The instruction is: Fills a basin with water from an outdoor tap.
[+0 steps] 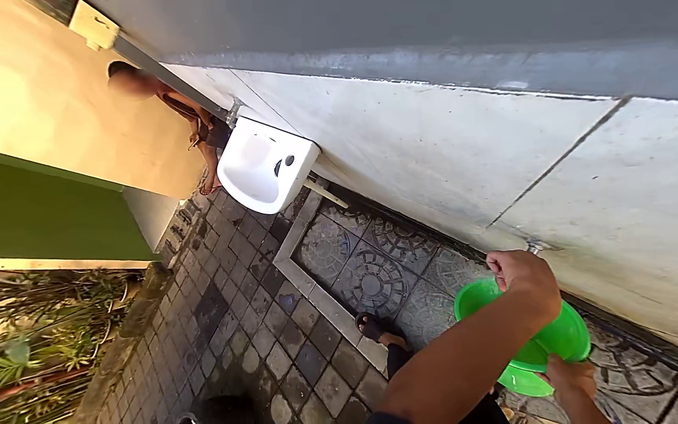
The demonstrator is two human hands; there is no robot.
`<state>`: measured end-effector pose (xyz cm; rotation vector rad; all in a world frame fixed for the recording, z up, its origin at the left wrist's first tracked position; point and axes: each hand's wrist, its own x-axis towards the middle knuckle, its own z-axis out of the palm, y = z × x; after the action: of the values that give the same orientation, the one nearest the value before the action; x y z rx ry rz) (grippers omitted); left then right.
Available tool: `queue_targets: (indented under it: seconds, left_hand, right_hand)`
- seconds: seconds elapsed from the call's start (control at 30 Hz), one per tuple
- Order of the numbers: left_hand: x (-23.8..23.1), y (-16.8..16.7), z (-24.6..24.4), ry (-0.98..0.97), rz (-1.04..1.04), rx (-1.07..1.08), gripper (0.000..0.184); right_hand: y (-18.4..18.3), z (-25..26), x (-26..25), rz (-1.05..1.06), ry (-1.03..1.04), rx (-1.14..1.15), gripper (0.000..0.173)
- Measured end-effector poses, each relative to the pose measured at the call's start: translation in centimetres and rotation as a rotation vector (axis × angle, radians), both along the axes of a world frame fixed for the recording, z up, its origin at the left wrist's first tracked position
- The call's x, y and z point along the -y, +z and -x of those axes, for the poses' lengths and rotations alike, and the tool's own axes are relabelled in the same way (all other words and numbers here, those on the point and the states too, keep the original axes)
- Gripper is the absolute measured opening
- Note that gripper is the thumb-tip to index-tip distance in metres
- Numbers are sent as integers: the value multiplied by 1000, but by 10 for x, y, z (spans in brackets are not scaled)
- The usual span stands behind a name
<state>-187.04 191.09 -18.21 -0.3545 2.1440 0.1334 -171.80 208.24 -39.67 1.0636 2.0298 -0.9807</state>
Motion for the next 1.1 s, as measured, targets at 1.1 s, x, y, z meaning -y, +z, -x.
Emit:
queue_targets:
  seconds: [1.1]
  left_hand:
    - [109,-127,-567,937,-151,56,51]
  right_hand:
    - [35,62,161,-719,1602,630,44]
